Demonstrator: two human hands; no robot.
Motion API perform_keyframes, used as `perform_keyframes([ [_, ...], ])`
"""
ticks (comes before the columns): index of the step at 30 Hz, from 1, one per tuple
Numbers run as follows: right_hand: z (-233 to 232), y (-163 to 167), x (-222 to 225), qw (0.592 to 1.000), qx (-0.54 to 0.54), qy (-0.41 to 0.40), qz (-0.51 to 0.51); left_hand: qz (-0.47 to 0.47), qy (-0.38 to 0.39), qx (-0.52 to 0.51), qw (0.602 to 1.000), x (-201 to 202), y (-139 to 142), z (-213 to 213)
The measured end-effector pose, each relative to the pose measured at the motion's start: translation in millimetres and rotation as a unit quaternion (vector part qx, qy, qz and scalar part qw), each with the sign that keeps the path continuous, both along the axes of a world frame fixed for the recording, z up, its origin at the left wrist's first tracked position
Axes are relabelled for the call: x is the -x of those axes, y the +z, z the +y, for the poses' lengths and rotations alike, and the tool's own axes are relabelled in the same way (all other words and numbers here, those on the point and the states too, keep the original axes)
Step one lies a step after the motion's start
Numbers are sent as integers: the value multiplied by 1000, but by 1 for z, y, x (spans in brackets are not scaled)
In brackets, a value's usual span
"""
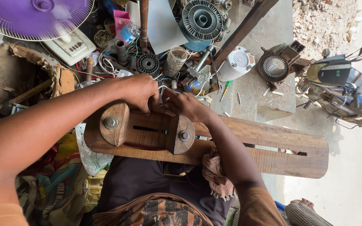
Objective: The person winds red copper wire onto a wooden jig using a hand crank, then secures the coil with a white string and cuts the excess wire with shears.
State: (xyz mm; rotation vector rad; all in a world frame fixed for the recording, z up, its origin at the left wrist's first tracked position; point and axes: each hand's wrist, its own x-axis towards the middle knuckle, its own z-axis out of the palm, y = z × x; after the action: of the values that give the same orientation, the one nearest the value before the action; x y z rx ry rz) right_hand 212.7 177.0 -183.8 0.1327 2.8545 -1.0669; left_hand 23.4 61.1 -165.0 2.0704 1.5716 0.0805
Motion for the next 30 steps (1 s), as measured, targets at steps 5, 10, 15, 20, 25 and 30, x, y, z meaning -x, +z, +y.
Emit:
perform_keyframes([
  [5,2,-5,-4,1000,9,11,9,-68,50,-9,996,9,-11,-13],
  [10,5,-8,-8,998,-41,45,13,-210,128,-16,969,32,-19,-44],
  [15,5,-8,-11,995,-72,68,-13,-151,148,-18,977,33,-33,-55],
  [20,5,-5,-9,996,-40,72,-18,-9,74,10,997,25,-20,-36],
  [25,4,-2,-4,997,-37,56,29,118,33,70,990,2,-4,-13],
  [30,-2,-6,1,996,-39,46,63,134,42,58,988,-7,-6,-14],
])
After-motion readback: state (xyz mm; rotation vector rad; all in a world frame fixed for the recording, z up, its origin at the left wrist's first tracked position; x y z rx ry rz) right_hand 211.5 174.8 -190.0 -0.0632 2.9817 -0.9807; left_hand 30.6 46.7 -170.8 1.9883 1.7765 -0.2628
